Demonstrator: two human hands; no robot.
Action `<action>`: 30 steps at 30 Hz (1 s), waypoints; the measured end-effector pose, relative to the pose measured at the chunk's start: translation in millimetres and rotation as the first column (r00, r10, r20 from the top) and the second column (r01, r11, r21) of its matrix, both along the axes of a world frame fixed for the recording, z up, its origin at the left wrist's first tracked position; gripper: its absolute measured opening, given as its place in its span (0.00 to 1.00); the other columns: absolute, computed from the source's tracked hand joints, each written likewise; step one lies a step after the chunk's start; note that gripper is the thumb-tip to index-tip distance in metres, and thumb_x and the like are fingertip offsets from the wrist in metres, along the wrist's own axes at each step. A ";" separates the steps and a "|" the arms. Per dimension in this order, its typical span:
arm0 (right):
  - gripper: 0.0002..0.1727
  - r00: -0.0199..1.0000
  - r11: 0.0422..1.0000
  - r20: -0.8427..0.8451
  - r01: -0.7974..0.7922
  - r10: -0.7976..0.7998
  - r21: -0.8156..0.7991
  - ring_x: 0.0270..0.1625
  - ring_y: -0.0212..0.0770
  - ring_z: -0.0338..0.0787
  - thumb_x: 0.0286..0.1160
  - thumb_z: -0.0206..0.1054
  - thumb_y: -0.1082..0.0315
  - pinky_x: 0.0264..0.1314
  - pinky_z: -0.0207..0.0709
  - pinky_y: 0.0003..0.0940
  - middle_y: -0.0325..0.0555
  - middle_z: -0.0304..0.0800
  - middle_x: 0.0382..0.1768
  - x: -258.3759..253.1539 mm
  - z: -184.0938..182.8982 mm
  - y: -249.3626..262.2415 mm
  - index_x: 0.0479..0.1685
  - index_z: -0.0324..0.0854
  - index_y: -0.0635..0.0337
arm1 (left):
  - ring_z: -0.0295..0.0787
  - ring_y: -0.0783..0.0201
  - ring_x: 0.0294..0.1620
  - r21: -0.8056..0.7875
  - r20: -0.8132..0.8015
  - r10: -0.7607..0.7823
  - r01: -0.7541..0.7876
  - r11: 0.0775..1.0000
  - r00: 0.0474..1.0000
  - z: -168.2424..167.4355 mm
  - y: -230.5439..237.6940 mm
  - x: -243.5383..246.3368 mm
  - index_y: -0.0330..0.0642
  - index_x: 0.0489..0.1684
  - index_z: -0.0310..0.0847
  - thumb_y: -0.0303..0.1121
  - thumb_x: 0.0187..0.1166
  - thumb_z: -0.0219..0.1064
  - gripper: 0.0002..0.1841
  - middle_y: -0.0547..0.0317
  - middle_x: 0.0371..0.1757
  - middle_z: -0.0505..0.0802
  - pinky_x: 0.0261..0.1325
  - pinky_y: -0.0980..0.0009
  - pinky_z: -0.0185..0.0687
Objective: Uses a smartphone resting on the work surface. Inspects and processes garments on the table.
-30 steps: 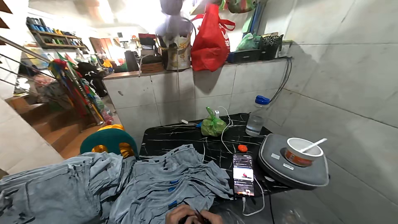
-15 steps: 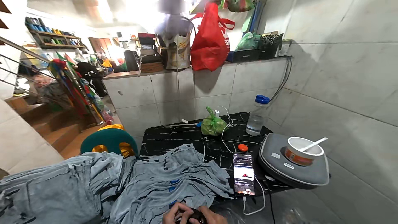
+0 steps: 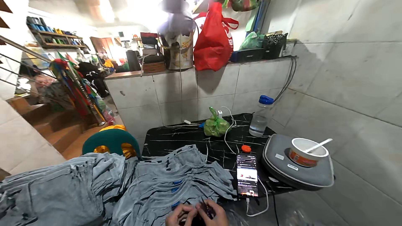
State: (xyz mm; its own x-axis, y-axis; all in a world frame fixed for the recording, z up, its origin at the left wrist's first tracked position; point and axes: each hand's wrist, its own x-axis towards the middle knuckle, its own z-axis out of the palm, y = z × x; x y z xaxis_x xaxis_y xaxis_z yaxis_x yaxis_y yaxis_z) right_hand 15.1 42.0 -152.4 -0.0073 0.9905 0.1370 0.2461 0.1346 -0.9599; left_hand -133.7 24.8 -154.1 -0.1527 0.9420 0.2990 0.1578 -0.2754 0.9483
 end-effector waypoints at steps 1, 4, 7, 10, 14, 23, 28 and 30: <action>0.15 0.997 0.998 -0.066 -0.040 0.037 -0.050 0.31 0.35 0.89 0.83 0.68 0.62 0.42 0.85 0.35 0.44 0.90 0.26 0.2 -1.9 4.9 0.36 0.87 0.66 | 0.97 0.66 0.42 0.047 -0.055 -0.001 0.003 0.999 0.998 -2.0 -1.1 2.3 0.30 0.39 0.91 0.22 0.69 0.77 0.05 0.53 0.40 0.98 0.51 0.68 0.96; 0.22 0.990 0.981 -0.047 -0.141 0.136 -0.133 0.28 0.33 0.86 0.85 0.65 0.55 0.39 0.82 0.35 0.42 0.87 0.24 3.5 -2.6 15.2 0.29 0.87 0.65 | 0.96 0.66 0.44 0.234 -0.318 0.093 -0.017 0.972 0.944 -10.8 -4.8 7.3 0.33 0.36 0.94 0.22 0.69 0.76 0.04 0.53 0.39 0.98 0.56 0.71 0.91; 0.18 0.974 0.968 0.064 -0.204 0.215 -0.147 0.32 0.38 0.85 0.80 0.68 0.57 0.42 0.79 0.41 0.47 0.87 0.27 8.1 -4.5 19.9 0.32 0.89 0.66 | 0.95 0.63 0.44 0.327 -0.463 0.169 -0.010 0.945 0.870 -16.5 -7.4 10.0 0.36 0.34 0.95 0.23 0.69 0.74 0.04 0.55 0.37 0.98 0.59 0.71 0.88; 0.15 0.971 0.968 0.113 -0.192 0.211 -0.159 0.34 0.41 0.85 0.80 0.66 0.62 0.44 0.79 0.43 0.51 0.87 0.29 8.6 -3.2 18.2 0.37 0.89 0.68 | 0.96 0.64 0.45 0.296 -0.437 0.155 -0.022 0.955 0.886 -20.0 -8.5 10.2 0.38 0.36 0.96 0.23 0.70 0.74 0.04 0.55 0.38 0.98 0.59 0.69 0.89; 0.15 0.986 0.982 0.089 -0.131 0.144 -0.134 0.37 0.43 0.87 0.83 0.65 0.63 0.48 0.80 0.44 0.52 0.88 0.32 4.0 -3.5 9.4 0.42 0.87 0.69 | 0.96 0.70 0.41 0.181 -0.277 0.094 -0.044 0.983 0.956 -15.1 -6.8 5.0 0.36 0.36 0.95 0.25 0.67 0.79 0.04 0.56 0.37 0.98 0.53 0.73 0.92; 0.06 0.977 0.995 -0.214 -0.036 0.016 -0.094 0.35 0.30 0.85 0.77 0.67 0.74 0.43 0.82 0.30 0.44 0.87 0.31 -5.6 -15.4 -2.9 0.42 0.85 0.71 | 0.95 0.69 0.37 0.031 -0.130 0.041 -0.038 0.999 0.991 -21.5 -5.8 -7.2 0.33 0.37 0.93 0.25 0.66 0.81 0.07 0.55 0.37 0.98 0.47 0.70 0.94; 0.10 0.968 0.991 -0.242 -0.091 0.065 -0.102 0.38 0.33 0.89 0.70 0.72 0.78 0.46 0.85 0.32 0.45 0.89 0.35 -4.6 -12.3 -3.0 0.49 0.82 0.70 | 0.95 0.65 0.38 0.015 -0.319 0.047 -0.045 0.999 0.947 -21.2 -6.9 -12.0 0.34 0.51 0.94 0.29 0.72 0.78 0.13 0.50 0.42 0.97 0.50 0.68 0.92; 0.12 0.974 0.991 -0.219 -0.083 0.057 -0.109 0.36 0.33 0.89 0.69 0.72 0.77 0.45 0.85 0.32 0.46 0.90 0.35 -5.5 -13.0 -3.1 0.50 0.83 0.71 | 0.93 0.64 0.36 0.103 -0.424 0.092 -0.053 0.993 0.901 -21.5 -7.3 -10.7 0.37 0.50 0.96 0.30 0.73 0.76 0.11 0.51 0.37 0.96 0.48 0.68 0.91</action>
State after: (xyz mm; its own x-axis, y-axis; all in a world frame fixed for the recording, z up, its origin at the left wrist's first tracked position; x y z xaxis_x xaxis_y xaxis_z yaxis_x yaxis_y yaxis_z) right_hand 9.6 38.9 -165.4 -0.0600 0.9978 0.0263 0.0261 0.0279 -0.9993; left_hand -144.3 17.4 -175.6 -0.0586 0.9006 0.4306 0.5652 -0.3256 0.7579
